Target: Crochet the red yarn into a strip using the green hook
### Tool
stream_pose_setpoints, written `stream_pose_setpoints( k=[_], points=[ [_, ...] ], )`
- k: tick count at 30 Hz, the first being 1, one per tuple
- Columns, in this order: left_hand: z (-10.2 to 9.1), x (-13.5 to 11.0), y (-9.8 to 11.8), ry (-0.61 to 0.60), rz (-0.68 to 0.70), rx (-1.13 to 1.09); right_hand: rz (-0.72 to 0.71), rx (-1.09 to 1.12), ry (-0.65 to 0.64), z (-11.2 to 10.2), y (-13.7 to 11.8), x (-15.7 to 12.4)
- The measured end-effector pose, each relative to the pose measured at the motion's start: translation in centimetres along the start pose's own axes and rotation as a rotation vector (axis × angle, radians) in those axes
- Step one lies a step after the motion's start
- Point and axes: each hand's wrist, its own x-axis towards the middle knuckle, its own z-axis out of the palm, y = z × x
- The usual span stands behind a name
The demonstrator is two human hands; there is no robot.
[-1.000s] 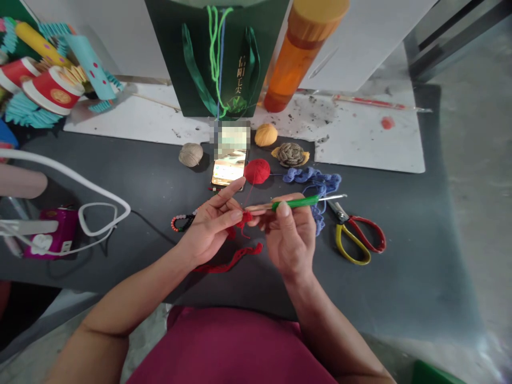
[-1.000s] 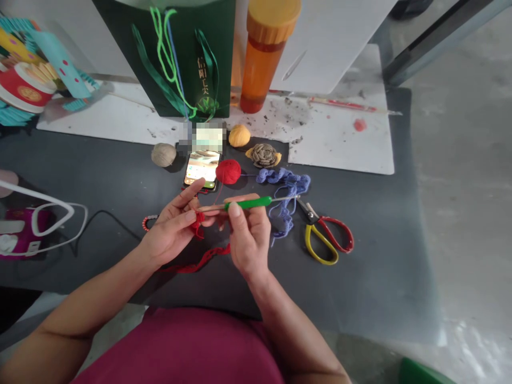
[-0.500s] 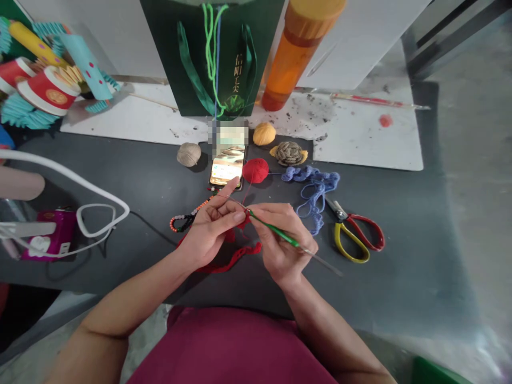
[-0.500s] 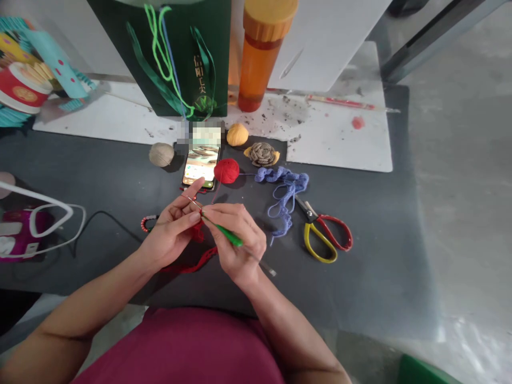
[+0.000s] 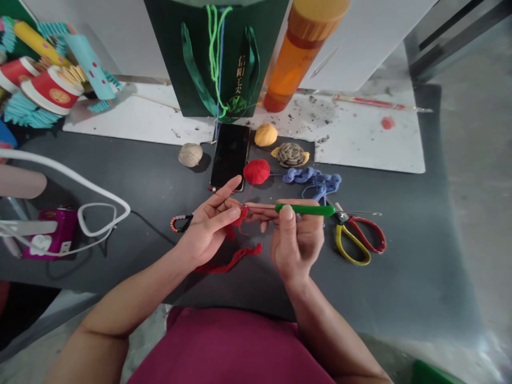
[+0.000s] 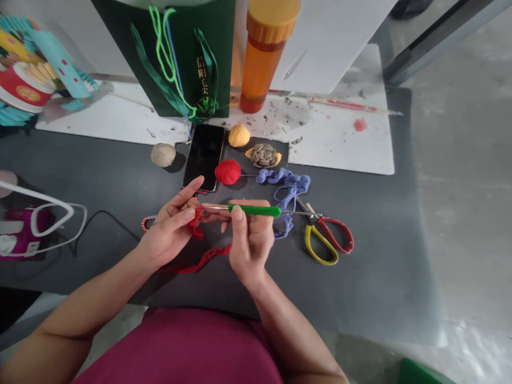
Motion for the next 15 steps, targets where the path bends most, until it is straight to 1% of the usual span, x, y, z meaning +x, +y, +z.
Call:
stream_pose_setpoints(
  k=[5,8,12,15],
  points=[
    [0.08,-0.06,0.12,-0.008,-0.006,-0.013,0.078,0.022,-0.053,-0.25,0.36,0.47],
    [0.19,-0.18,-0.01,-0.024,0.016,0.013,0.108,0.054,-0.088,-0.57,0.61,0.40],
    [0.29,-0.31,-0.44,-0.041,0.061,0.104,0.077,0.104,-0.105,-0.49,0.41,0.01],
    [0.16,-0.28,-0.73,-0.048,0.096,0.127,0.027,0.089,-0.113,-0.29,-0.16,-0.11]
  ],
)
